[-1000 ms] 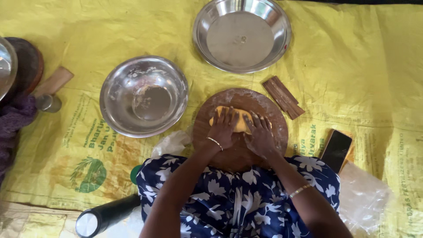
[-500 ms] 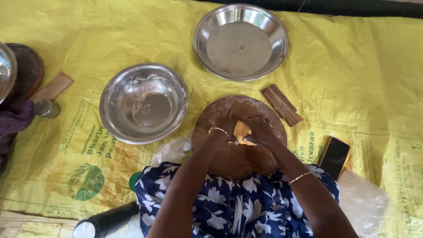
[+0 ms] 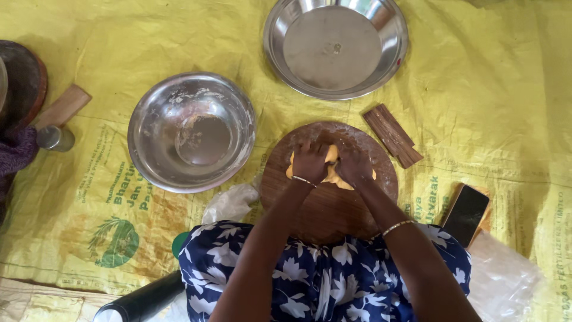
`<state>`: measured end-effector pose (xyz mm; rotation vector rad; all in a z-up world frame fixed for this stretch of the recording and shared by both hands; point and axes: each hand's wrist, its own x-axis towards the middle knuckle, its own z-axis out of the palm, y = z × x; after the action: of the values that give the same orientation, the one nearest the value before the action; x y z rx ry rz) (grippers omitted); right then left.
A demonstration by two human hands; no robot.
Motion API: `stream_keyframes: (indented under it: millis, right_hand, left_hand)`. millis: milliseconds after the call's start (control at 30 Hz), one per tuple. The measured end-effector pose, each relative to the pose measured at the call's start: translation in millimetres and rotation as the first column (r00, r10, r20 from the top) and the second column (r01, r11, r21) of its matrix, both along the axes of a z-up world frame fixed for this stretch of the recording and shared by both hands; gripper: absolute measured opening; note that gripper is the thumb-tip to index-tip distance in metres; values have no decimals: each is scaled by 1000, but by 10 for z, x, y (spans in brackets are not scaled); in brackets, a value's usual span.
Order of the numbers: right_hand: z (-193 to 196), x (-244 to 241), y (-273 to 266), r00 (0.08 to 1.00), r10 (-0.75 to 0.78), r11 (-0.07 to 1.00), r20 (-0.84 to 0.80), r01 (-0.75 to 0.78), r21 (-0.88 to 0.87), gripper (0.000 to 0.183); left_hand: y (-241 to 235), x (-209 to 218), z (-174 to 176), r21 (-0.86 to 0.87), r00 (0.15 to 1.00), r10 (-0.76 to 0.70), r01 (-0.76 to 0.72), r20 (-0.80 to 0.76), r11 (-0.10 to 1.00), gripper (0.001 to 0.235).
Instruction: The person kneads a yellow dough on a round wooden board using both hands. The dough is repeatedly folded, pressed, and turned to develop its texture. Nearby are two metal bowls, a rolling pin, and a smartphone.
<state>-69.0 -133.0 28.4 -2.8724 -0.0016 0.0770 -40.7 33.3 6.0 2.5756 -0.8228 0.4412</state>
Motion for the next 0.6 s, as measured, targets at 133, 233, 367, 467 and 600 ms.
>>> stream_keyframes:
  millis: [133, 233, 367, 467, 600]
  right_hand:
    - [48, -3, 9, 982, -84, 993, -172, 67, -100, 67]
    - [117, -95, 73, 993, -103, 994, -55, 102, -36, 69]
    - [189, -205, 139, 992, -106, 993, 74, 108, -37, 61]
    - [176, -266, 186, 985, -114, 991, 131, 122, -53, 61]
    - [97, -318, 233, 976, -153, 983, 157, 166, -73, 61]
  left_hand:
    - [-84, 12, -11, 10, 996, 57, -58, 70, 998, 44]
    - [-89, -39, -44, 4, 992, 78, -79, 103, 997, 40]
    - [-111, -69, -89, 42, 989, 100, -105, 113, 994, 27]
    - [-113, -95, -128, 86, 987, 121, -130, 105, 988, 25]
    - [-116, -141, -181, 134, 987, 133, -144, 87, 981, 27]
